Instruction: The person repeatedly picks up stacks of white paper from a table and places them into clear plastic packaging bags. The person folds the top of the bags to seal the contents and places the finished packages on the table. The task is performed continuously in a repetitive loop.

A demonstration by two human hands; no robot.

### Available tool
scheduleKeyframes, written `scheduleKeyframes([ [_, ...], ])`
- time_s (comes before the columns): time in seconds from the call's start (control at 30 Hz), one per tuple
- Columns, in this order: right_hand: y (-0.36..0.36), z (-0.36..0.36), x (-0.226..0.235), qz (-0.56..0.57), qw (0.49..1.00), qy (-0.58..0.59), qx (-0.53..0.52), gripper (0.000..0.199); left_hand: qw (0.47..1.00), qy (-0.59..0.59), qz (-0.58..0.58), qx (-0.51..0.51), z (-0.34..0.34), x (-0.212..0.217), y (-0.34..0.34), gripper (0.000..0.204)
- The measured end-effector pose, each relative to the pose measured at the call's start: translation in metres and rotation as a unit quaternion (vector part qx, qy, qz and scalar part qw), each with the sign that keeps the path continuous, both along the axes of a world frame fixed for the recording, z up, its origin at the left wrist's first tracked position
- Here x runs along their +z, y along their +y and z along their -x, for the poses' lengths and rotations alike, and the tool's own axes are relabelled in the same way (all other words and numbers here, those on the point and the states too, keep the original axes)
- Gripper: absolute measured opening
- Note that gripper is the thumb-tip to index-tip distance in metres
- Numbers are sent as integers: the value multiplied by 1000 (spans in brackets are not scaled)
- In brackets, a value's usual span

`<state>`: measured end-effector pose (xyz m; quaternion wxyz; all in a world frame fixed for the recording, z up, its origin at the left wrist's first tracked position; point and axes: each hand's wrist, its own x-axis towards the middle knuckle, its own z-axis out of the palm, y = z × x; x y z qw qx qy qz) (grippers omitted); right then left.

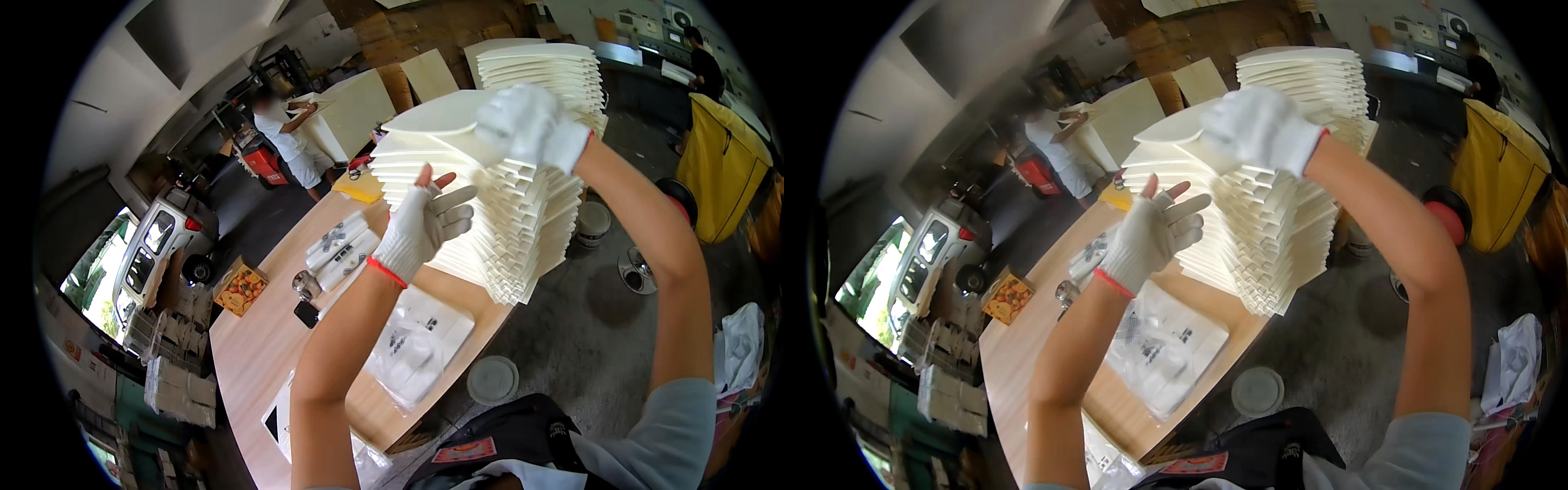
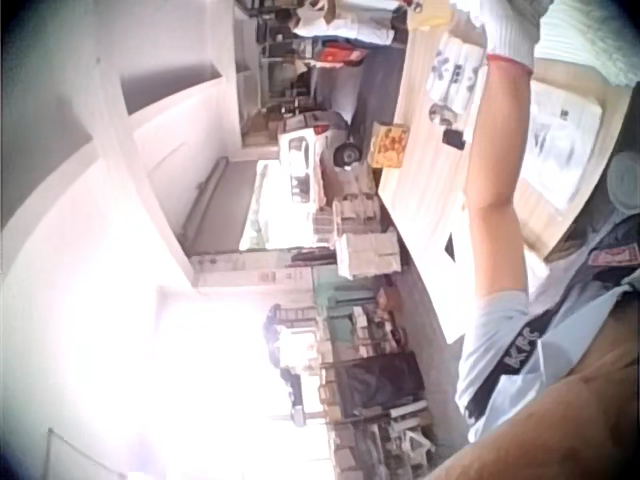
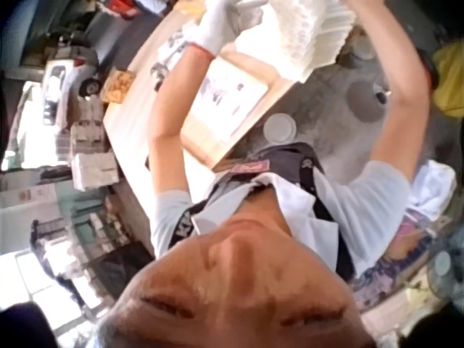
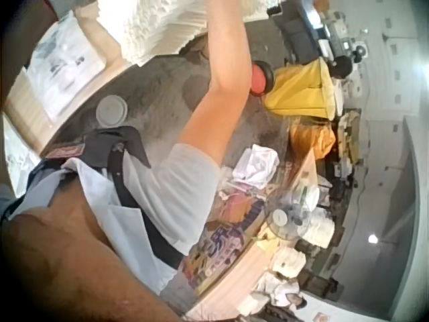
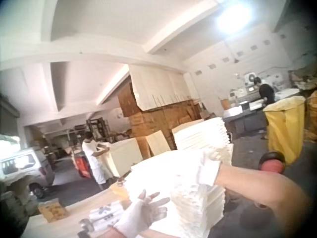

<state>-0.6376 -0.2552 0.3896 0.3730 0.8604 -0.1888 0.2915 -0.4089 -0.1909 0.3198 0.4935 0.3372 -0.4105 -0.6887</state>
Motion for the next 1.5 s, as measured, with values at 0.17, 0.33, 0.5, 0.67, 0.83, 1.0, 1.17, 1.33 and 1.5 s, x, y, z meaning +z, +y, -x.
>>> scheduleKeyframes([
  [0.17,96,-31,-15,-74,992,-31,95,24,992,4,-105,75,-23,11,5,22],
  [0.33,85,16,-24,-358,910,-132,-165,28,977,-178,-55,108,-99,24,71,22],
  [0.5,81,-14,-101,-704,525,-397,268,37,883,-443,128,91,-90,19,103,32],
  [0.67,160,-86,-133,-520,739,-366,222,40,638,-667,336,188,-13,-108,159,82],
  [0.83,158,-55,-216,-421,856,-292,74,33,657,-628,353,221,-6,-127,180,87],
  [1.0,181,-42,-222,-496,868,-5,20,27,572,-702,151,396,-126,-189,176,60],
  [1.17,169,-84,-269,-545,805,225,-70,28,886,-414,90,188,-141,-182,156,44],
  [1.33,115,-104,-311,-776,629,41,22,36,931,-342,64,113,-82,-185,207,25],
  [1.5,121,-143,-306,-820,573,-7,7,41,817,-454,272,229,-61,-206,210,14],
])
